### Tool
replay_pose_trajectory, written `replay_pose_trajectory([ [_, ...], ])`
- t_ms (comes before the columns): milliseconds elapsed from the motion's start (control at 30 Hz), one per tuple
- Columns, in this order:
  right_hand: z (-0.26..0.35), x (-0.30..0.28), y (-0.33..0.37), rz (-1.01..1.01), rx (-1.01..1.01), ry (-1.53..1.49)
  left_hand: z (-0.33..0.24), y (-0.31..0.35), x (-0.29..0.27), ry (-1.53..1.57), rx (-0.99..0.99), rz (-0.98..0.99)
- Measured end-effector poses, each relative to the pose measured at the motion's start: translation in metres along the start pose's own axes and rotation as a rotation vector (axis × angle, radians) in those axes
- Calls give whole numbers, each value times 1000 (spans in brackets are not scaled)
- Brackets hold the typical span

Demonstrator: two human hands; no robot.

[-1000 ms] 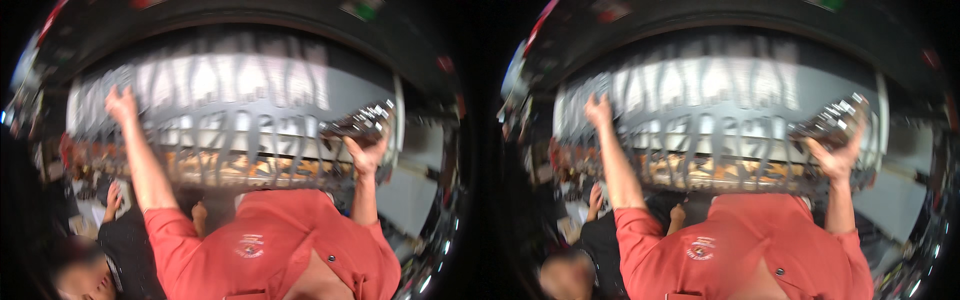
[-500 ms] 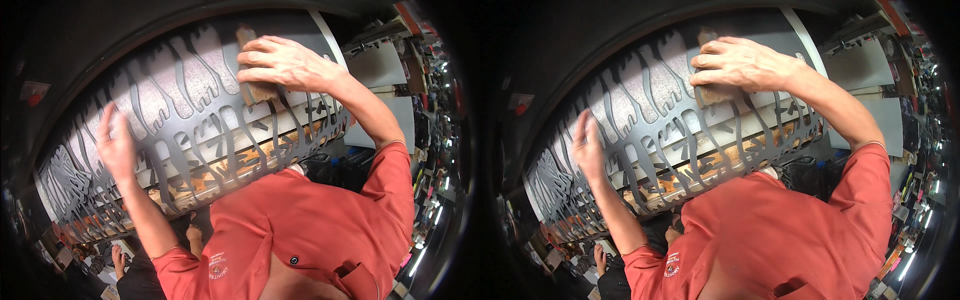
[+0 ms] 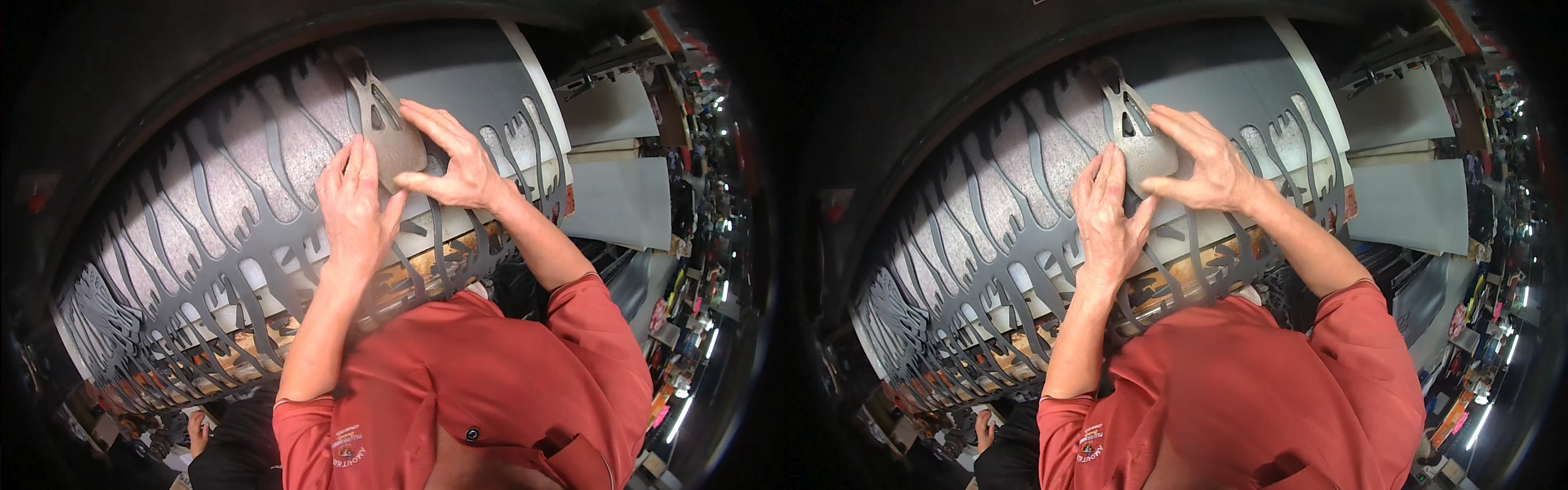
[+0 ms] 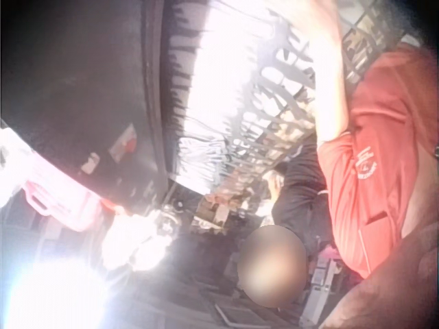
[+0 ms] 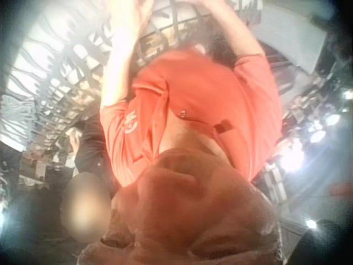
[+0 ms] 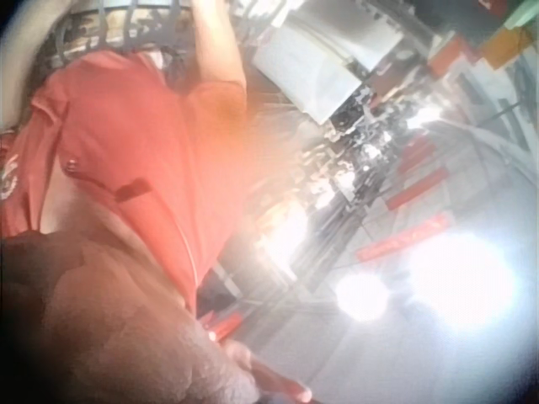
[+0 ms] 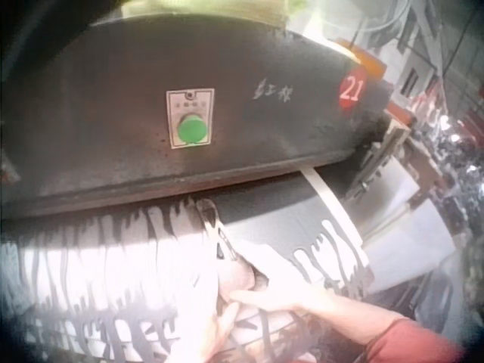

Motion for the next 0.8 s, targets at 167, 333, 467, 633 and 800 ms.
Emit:
replay_pose_trajectory([
  [167,-4,2,2,-68,43,-152,1,-2,1,45,28,2],
  [333,-13,2,-3,-88,89,-144,5,-12,12,25,-43,8],
  [467,-15,1,-3,-94,89,-127,9,-16,6,55,-87,88],
  [633,1,4,5,-114,59,-28,25,-15,-12,226,-215,163],
  [800,13,18,3,-146,18,132,31,-16,-9,232,-192,40],
])
Point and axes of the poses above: each hand's wrist, its own y-axis away from the middle knuckle, its own x-axis out of the palm, z = x × y, the point moved 5 cm from there along -y, towards the middle knuckle, and after that the axes turned 11 degrees about -z, right-handed, at the moved point
